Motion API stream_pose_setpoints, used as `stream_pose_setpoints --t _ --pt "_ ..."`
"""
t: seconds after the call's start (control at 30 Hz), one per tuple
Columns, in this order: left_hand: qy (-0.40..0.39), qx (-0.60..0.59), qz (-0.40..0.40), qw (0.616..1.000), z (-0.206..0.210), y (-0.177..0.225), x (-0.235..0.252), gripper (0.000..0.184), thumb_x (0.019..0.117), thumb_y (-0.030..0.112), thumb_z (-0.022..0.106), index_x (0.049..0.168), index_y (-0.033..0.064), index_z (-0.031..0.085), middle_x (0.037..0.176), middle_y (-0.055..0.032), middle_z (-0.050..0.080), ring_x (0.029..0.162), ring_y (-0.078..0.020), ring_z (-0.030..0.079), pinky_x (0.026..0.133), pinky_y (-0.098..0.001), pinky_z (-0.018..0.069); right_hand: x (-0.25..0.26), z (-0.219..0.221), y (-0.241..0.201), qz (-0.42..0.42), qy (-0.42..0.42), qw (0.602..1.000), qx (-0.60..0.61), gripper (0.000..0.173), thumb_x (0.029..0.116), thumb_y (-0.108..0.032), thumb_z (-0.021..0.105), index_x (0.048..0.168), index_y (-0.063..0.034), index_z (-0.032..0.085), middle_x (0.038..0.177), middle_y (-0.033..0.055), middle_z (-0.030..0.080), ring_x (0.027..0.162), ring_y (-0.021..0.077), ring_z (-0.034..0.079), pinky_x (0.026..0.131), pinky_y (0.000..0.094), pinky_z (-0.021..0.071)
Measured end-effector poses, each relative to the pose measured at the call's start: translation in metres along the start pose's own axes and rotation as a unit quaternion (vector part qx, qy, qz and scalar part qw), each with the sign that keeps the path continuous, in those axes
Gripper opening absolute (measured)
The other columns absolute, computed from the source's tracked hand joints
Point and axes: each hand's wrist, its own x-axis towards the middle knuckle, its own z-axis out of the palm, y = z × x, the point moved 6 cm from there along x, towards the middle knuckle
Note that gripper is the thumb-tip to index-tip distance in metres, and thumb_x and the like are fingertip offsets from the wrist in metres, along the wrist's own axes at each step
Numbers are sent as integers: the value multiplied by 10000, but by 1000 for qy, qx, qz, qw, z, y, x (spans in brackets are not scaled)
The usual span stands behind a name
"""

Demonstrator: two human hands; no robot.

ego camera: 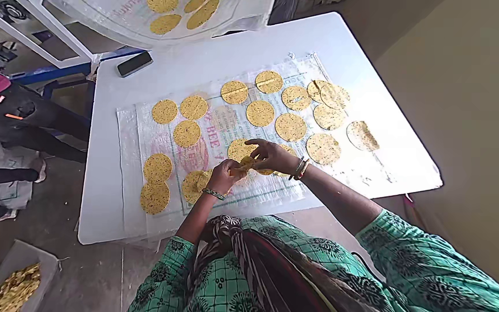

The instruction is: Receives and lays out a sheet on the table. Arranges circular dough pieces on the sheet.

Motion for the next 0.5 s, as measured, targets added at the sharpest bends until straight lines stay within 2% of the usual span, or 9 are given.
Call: stream_pose_setpoints --t 0.1,0.13,0.17,0.23,0.3,0.33,0.4,0.5 --pt "78 85 73 991 9 18 -6 315 868 214 803 1000 -64 733 1369 -224 611 1295 -315 567 1120 -429 422 -19 -8 26 26 39 999 -1 746 866 58 751 1524 -26 410 1144 187 677 840 185 668 799 348 559" --pt "99 112 107 983 12 25 -10 297 848 214 817 942 -58 745 1311 -236 648 1262 -351 593 1102 -461 437 -24 -9 37 39 40 998 -28 722 878 47 736 1522 -19 417 1150 194 682 871 208 675 830 369 555" --pt "110 134 137 975 15 31 -13 284 837 205 818 916 -58 746 1199 -239 701 1173 -367 649 1052 -481 476 -29 -9 49 55 38 996 -55 698 889 40 722 1520 -16 430 1159 204 688 914 243 683 871 401 549" --pt "91 126 137 978 23 39 -22 294 857 179 795 974 -84 734 1063 -227 738 1047 -320 705 982 -451 520 -42 -9 73 79 30 992 -89 651 904 39 695 1507 -11 453 1155 216 692 962 286 682 917 435 530" --pt "68 16 82 994 25 40 -31 313 894 146 756 1088 -90 690 1052 -166 728 957 -156 700 903 -302 555 -63 -13 93 84 17 994 -74 593 895 50 688 1458 4 507 1142 226 693 969 288 685 913 435 536" --pt "70 -57 64 994 24 42 -35 295 894 116 725 1097 -83 649 996 -112 704 856 -82 673 800 -244 560 -74 -17 103 74 13 996 -49 559 882 57 693 1417 28 534 1114 222 697 943 263 680 890 416 541" --pt "53 -192 36 979 20 51 -48 264 886 24 653 1119 -48 553 954 -29 683 817 -43 684 765 -231 590 -98 -24 123 67 7 998 16 518 848 90 687 1349 59 558 1045 173 696 874 165 661 832 340 545" --pt "-11 -240 -9 971 11 70 -69 347 889 -14 616 1217 -4 501 990 5 696 836 -56 707 770 -243 606 -130 -30 153 101 -12 991 90 523 833 99 672 1340 60 550 1102 151 668 847 138 660 770 305 558"
